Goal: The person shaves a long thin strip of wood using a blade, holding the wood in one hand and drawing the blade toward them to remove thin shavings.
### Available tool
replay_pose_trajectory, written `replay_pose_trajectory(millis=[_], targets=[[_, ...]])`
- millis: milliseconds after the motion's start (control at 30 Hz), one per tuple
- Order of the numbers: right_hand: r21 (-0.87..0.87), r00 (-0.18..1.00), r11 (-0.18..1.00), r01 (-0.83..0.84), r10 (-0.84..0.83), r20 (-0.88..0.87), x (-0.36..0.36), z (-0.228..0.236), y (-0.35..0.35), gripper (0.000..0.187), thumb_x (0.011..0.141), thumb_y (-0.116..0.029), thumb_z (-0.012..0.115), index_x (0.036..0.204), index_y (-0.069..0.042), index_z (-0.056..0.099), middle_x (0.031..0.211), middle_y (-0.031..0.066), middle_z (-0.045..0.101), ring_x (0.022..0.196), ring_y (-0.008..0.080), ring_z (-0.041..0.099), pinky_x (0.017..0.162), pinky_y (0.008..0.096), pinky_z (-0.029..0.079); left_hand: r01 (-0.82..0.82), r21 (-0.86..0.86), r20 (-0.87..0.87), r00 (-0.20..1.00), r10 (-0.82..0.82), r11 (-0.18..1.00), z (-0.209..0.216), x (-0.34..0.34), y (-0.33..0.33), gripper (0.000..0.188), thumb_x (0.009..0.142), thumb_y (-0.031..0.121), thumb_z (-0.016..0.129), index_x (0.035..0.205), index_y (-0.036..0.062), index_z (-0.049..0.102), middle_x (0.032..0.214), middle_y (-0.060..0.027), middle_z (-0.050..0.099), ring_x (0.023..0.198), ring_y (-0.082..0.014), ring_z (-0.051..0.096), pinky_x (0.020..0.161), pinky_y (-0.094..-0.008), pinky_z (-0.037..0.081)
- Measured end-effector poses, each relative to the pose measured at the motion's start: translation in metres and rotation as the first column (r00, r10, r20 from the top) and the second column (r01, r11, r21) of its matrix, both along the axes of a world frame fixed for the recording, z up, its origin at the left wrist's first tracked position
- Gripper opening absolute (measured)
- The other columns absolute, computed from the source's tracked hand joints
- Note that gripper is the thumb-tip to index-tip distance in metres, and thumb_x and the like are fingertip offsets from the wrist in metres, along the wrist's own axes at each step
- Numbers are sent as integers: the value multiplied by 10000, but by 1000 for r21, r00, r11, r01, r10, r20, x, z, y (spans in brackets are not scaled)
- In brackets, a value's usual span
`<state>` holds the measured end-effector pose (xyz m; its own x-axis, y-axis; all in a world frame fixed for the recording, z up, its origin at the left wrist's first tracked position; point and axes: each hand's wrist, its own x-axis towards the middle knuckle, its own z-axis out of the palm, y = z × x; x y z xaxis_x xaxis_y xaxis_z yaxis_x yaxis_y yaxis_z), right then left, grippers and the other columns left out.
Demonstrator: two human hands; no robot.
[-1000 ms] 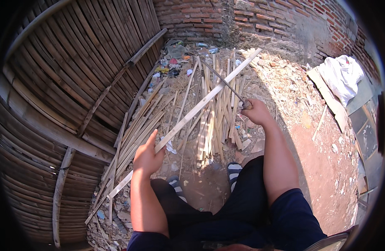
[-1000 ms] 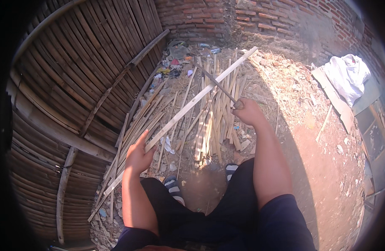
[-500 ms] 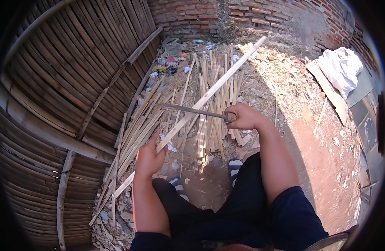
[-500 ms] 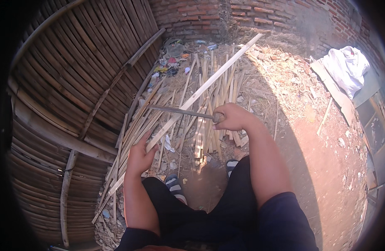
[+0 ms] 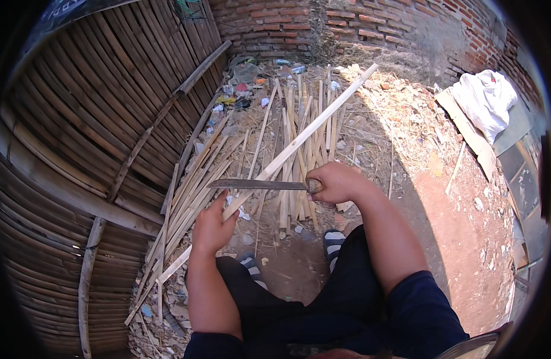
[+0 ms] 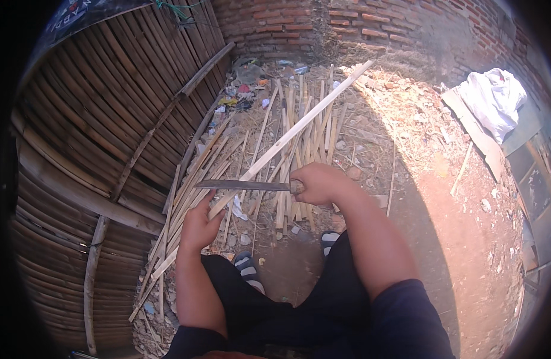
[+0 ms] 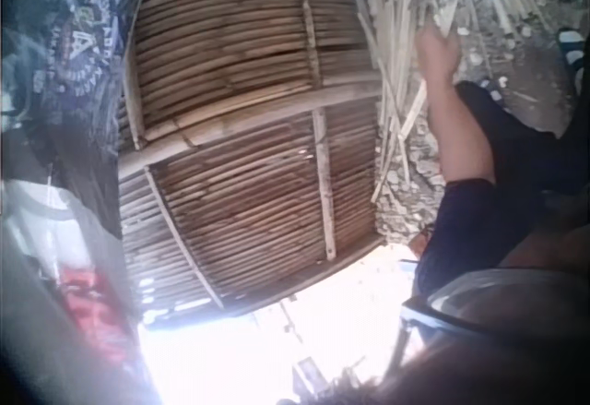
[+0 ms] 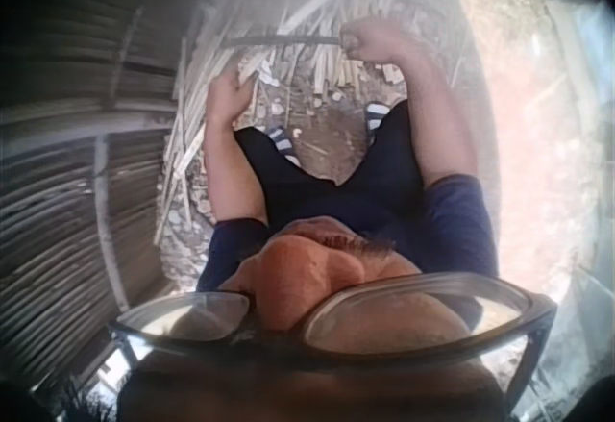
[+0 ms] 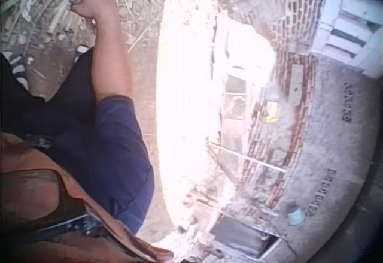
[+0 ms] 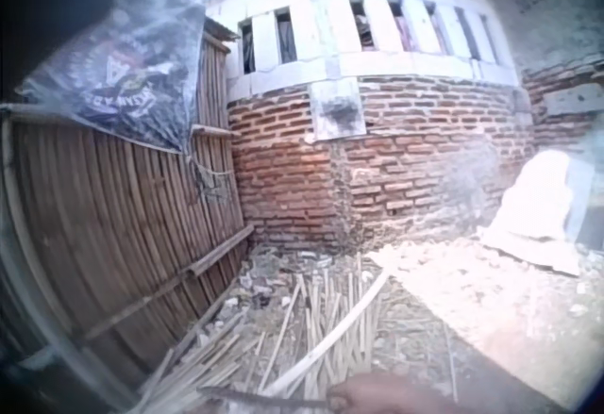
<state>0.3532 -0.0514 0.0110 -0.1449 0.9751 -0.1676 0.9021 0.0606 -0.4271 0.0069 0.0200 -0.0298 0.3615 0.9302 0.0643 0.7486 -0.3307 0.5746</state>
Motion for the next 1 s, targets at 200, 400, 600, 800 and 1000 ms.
replay_pose_trajectory(millis=[200,400,600,800,1000], targets=[[36,948,964,265,-253,-195,44,-14,11,469,838,-368,863,1150,-38,745,1063,225,752,1049,410,723,911,494,555,43,89,69,996,-49,995,-2,-10,3,689,916,226,797,1543,50,573,680,-197,644,644,-338,676,821,-427,586],[137,799,799,586,-541,-261,92,-30,3,502,853,-388,854,1193,-34,749,1079,248,749,1062,412,723,932,488,556,11,54,-18,1000,-10,998,11,2,-1,671,925,202,788,1541,48,571,694,-202,652,662,-338,695,761,-409,577],[132,983,976,176,-166,-82,27,-11,-1,460,864,-374,848,1170,-49,739,1039,238,744,1022,422,720,897,502,553,37,105,88,995,-47,994,-7,5,1,665,929,199,789,1533,24,571,819,-249,730,733,-327,750,721,-405,563],[41,997,999,19,-16,-72,-2,-1,7,460,867,-382,842,1201,-77,758,1062,221,767,1049,419,726,923,507,555,17,74,85,996,-23,997,-8,-1,2,678,915,256,796,1533,77,582,899,-234,752,846,-444,745,771,-495,573],[168,795,792,587,-524,-305,94,-37,9,539,878,-388,845,1280,-44,740,1105,257,761,1098,367,743,960,485,556,-14,85,52,999,10,996,6,-2,-1,684,924,185,798,1546,37,558,805,-238,719,747,-354,734,763,-416,570]])
